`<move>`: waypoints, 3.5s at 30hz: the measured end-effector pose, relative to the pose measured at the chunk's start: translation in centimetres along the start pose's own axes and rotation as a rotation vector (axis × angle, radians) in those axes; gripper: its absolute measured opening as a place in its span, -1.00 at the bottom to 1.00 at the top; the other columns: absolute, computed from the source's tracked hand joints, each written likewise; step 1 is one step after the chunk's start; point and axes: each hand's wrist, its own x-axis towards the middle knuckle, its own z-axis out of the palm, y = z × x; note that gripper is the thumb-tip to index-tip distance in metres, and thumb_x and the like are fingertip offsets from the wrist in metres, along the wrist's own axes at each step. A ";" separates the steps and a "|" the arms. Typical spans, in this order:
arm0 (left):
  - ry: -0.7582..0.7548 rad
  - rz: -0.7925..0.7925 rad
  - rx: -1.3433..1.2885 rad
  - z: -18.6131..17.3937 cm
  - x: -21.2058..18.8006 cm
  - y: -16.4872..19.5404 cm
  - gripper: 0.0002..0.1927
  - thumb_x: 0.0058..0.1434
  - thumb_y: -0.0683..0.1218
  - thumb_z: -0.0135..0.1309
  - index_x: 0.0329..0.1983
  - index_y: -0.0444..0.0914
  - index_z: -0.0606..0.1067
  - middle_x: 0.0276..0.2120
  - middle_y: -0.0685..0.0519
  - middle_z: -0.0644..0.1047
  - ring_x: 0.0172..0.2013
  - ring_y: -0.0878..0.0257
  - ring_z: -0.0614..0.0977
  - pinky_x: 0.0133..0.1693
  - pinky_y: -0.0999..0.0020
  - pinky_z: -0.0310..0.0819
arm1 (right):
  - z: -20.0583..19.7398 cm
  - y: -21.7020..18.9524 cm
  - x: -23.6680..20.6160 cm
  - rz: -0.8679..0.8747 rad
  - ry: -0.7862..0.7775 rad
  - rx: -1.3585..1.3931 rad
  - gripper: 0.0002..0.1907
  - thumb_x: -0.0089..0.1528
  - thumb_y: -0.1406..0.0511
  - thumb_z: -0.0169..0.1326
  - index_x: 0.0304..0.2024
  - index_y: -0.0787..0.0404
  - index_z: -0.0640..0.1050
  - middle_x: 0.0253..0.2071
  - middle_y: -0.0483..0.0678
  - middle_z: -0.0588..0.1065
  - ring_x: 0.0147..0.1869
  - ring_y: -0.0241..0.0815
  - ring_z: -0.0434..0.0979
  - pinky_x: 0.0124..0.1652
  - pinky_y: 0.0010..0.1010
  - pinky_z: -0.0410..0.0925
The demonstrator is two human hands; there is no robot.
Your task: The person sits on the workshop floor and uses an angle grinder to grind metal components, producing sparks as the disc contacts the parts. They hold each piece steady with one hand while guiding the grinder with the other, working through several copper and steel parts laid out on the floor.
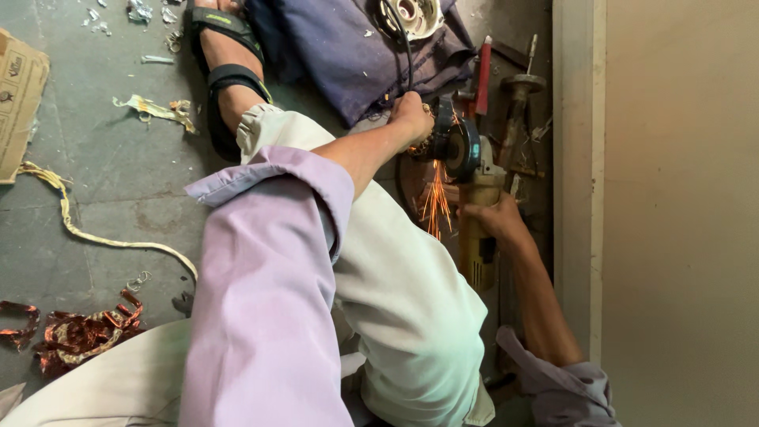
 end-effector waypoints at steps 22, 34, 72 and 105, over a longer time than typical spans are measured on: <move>-0.063 -0.002 -0.013 -0.3 0.4 -0.4 -0.63 0.11 -0.03 0.25 -0.08 -0.35 0.58 -0.04 -0.23 0.61 -0.01 -0.06 0.67 -0.02 0.13 0.55 | -1.1 1.1 -1.9 -0.010 0.020 0.080 -0.48 -0.02 0.30 0.29 -0.02 0.37 0.54 -0.18 0.05 0.62 -0.20 -0.14 0.66 -0.22 -0.26 0.54; -0.132 0.088 -0.003 0.1 -1.5 -0.2 -0.56 0.04 0.00 0.27 -0.04 -0.30 0.56 0.00 -0.22 0.58 0.04 -0.09 0.61 0.03 0.12 0.49 | -3.8 1.4 -5.7 -0.077 0.066 0.191 -0.47 -0.01 0.33 0.27 -0.01 0.42 0.51 -0.15 0.12 0.61 -0.14 -0.05 0.66 -0.11 -0.20 0.55; -0.363 0.003 -0.260 -1.4 -0.6 -1.6 -0.74 0.10 -0.13 0.22 -0.23 -0.42 0.57 -0.29 -0.18 0.68 -0.31 -0.01 0.76 -0.29 0.12 0.61 | -4.0 -1.5 -2.0 -0.108 0.000 0.219 -0.52 0.05 0.40 0.19 0.02 0.40 0.45 -0.22 0.13 0.63 -0.18 -0.06 0.70 -0.16 -0.18 0.60; -0.369 0.575 0.786 11.5 -2.8 5.2 -0.77 0.19 -0.14 0.09 -0.11 -0.20 0.64 -0.06 -0.11 0.62 -0.05 -0.04 0.68 -0.16 0.03 0.65 | -8.4 9.9 -6.5 -0.004 0.364 0.533 -0.40 0.02 0.38 0.28 0.11 0.35 0.47 -0.02 0.06 0.55 -0.01 0.00 0.61 -0.10 -0.16 0.52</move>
